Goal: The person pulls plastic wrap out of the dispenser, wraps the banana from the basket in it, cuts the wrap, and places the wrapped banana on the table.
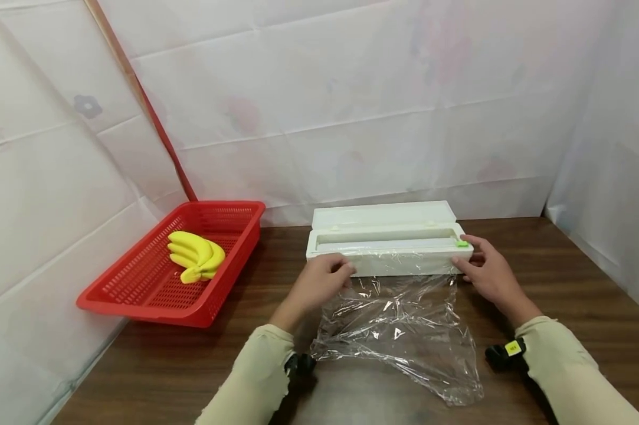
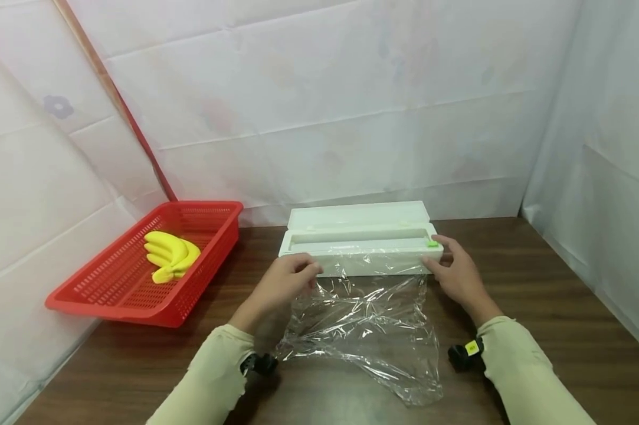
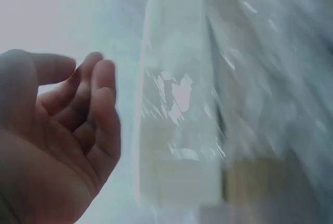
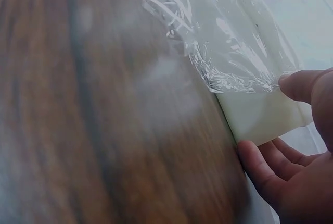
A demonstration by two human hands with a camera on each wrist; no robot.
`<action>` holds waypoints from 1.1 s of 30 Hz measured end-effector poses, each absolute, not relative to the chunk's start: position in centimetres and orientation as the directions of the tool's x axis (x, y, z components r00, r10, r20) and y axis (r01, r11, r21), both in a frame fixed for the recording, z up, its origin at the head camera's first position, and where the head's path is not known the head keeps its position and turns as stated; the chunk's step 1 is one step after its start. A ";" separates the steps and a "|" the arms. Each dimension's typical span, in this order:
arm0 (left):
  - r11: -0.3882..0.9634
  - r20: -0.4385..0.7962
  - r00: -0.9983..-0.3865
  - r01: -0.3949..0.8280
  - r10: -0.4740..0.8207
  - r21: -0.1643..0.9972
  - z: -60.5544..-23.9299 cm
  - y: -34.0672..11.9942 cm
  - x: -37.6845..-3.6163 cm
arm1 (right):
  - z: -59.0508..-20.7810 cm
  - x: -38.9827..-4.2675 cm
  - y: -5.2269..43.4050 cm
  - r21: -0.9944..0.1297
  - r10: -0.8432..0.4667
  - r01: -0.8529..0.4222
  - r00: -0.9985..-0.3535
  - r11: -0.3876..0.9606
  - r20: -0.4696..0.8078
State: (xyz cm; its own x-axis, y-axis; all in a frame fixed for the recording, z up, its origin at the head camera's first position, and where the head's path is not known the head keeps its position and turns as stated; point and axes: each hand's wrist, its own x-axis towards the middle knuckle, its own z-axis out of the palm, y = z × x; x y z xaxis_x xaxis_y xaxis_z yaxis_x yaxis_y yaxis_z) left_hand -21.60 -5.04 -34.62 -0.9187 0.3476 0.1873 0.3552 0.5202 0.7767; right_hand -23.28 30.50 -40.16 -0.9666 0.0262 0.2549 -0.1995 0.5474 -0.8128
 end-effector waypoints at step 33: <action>0.596 0.160 -0.672 0.724 0.723 0.348 -31.6 8.0 -23.7 | -40.8 -23.6 30.7 -0.776 0.028 -0.225 -0.954 0.589 0.298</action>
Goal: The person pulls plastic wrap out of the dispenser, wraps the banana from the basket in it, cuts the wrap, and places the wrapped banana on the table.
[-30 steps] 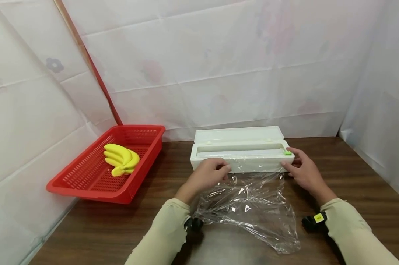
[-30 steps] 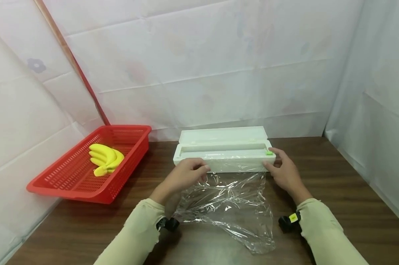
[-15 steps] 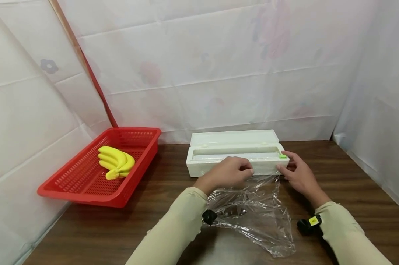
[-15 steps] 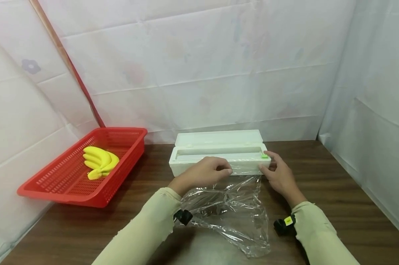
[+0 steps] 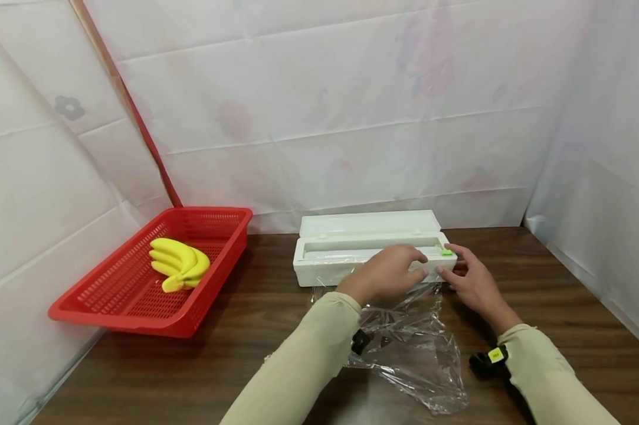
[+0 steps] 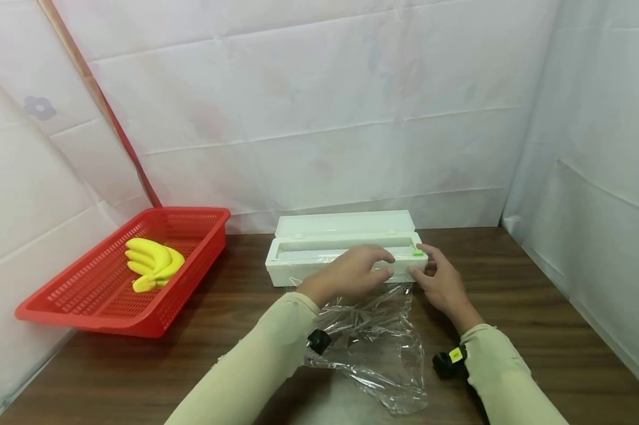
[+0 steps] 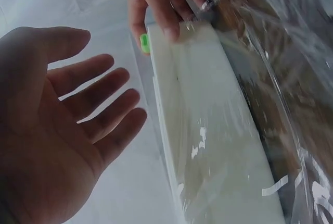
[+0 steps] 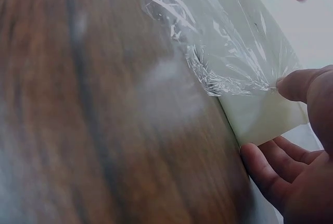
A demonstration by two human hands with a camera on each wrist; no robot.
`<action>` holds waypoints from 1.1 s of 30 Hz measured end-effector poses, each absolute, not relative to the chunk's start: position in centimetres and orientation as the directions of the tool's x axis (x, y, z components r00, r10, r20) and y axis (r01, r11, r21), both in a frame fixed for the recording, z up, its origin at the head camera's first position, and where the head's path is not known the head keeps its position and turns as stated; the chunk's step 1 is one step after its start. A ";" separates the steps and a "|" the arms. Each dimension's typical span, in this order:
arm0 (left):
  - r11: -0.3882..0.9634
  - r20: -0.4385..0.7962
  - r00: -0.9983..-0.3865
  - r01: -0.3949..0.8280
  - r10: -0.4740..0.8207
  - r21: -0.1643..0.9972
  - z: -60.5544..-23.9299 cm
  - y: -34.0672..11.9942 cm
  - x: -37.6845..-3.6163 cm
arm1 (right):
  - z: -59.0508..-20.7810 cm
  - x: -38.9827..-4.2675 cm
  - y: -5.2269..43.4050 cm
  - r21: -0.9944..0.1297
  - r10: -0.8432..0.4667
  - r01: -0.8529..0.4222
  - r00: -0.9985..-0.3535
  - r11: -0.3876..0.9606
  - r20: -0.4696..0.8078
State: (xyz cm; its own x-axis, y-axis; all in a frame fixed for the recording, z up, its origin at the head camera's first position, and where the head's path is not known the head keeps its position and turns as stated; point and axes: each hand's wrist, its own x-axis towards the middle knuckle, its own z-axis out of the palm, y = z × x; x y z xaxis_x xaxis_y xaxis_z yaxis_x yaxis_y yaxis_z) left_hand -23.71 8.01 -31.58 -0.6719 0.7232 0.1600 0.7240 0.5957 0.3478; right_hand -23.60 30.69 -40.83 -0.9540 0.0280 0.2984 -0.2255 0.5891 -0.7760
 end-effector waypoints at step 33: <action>0.653 0.009 -0.655 0.754 0.755 0.067 -33.3 14.3 -23.1 | -41.0 -23.2 31.0 -0.699 -0.009 -0.276 -0.933 0.660 0.360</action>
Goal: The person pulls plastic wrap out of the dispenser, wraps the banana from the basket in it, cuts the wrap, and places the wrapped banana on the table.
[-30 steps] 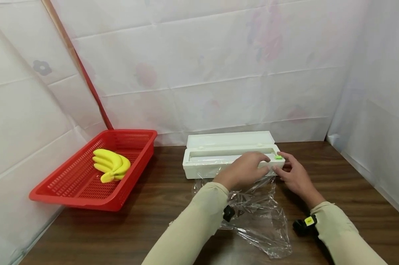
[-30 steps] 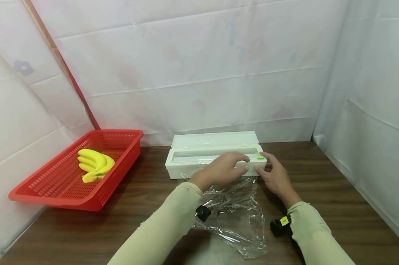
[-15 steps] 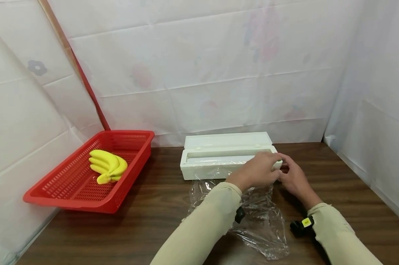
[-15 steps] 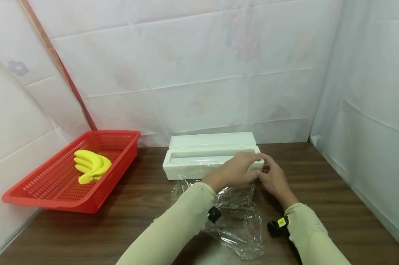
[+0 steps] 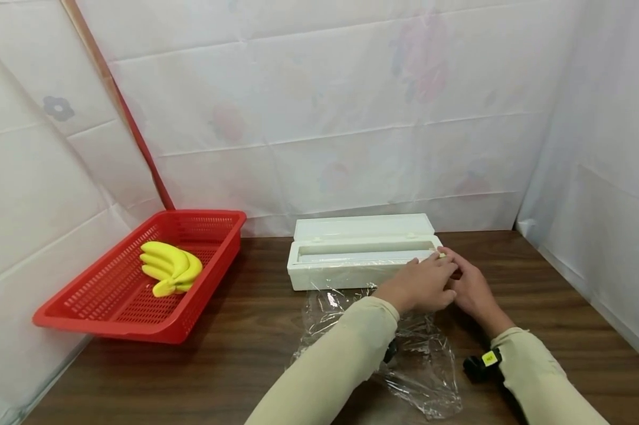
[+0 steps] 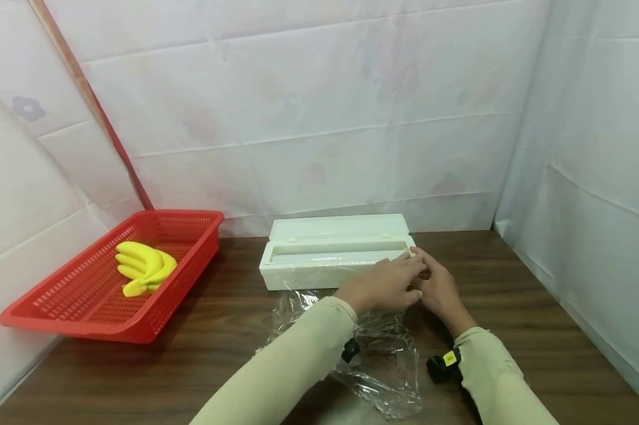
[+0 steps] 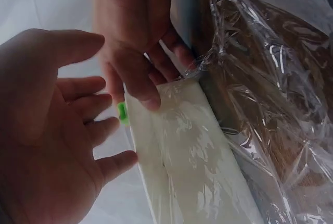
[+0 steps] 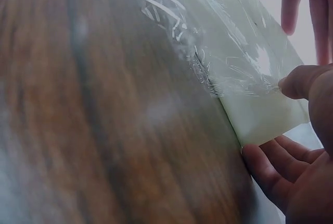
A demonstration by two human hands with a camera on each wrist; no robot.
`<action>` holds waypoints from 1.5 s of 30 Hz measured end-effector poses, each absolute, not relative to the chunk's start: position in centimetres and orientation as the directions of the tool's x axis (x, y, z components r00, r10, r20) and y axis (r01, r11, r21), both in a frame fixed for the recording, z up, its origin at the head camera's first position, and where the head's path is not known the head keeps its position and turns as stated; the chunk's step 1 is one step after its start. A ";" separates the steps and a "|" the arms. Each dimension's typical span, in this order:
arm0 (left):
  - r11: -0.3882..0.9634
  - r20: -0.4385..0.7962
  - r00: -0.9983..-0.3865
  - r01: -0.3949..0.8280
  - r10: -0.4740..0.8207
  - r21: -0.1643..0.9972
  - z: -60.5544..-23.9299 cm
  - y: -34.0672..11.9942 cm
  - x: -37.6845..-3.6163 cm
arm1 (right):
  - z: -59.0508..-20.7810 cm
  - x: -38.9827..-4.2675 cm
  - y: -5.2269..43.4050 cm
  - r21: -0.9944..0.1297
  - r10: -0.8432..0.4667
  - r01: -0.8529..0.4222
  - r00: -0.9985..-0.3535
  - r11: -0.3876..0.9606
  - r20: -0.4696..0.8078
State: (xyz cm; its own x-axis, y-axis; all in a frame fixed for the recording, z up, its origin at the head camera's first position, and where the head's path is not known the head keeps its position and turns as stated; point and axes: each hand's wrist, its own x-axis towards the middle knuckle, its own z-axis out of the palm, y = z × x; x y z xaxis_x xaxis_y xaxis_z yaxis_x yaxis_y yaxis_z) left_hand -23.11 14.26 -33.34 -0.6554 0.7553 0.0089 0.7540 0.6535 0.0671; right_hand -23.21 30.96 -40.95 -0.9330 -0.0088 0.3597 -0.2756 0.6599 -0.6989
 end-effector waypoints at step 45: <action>0.734 0.218 -0.709 0.591 0.671 -0.335 -36.1 15.2 -23.6 | -40.8 -23.4 30.5 -0.749 0.048 -0.187 -0.959 0.635 0.280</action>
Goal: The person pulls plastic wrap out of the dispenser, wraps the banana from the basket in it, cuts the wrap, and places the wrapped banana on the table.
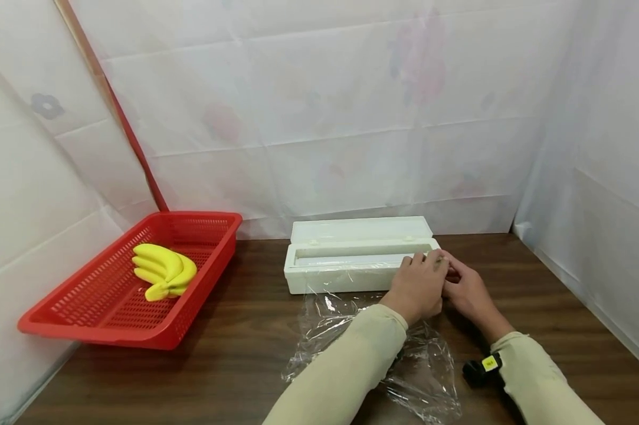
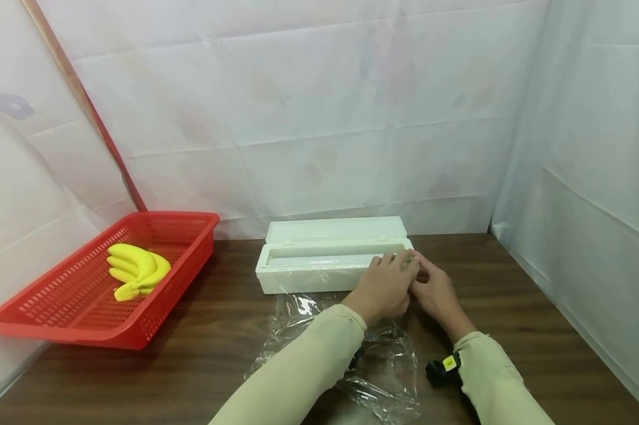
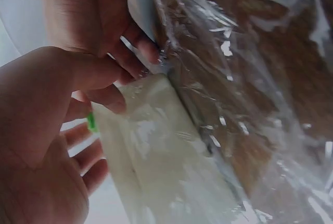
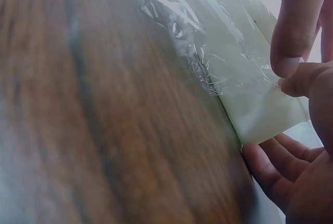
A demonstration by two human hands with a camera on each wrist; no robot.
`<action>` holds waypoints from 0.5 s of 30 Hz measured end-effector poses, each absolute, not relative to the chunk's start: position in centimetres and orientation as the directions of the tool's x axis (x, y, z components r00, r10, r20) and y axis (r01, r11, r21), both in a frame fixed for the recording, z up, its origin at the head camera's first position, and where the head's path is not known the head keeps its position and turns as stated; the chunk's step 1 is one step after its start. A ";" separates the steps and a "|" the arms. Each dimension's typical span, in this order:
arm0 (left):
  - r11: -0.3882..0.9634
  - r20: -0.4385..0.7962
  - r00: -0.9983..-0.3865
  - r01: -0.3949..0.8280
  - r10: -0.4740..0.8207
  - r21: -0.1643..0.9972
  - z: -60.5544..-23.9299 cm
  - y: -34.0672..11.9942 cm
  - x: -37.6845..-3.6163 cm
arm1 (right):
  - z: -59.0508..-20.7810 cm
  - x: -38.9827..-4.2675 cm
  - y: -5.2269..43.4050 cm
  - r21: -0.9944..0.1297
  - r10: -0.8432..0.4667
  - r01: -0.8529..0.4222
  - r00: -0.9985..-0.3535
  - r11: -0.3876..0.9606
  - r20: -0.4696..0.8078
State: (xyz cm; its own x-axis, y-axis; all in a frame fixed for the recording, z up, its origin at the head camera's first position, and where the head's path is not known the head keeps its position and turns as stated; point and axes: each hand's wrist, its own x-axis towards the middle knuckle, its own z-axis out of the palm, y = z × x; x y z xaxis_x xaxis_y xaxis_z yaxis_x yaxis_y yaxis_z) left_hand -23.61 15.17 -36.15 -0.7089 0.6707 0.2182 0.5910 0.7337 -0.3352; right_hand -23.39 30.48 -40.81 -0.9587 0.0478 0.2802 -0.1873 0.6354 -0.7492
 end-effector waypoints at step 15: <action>0.727 0.321 -0.657 0.567 0.683 -0.387 -37.4 15.9 -23.9 | -41.1 -23.4 30.8 -0.753 0.048 -0.187 -0.959 0.631 0.279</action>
State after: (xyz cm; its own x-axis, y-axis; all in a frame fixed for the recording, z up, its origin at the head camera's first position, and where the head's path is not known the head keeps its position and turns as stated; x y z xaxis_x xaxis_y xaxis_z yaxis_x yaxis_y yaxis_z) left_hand -23.90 15.86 -37.44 -0.6567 0.6826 0.3207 0.5669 0.7272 -0.3869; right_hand -23.42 30.75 -41.14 -0.9591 0.0485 0.2788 -0.1869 0.6311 -0.7528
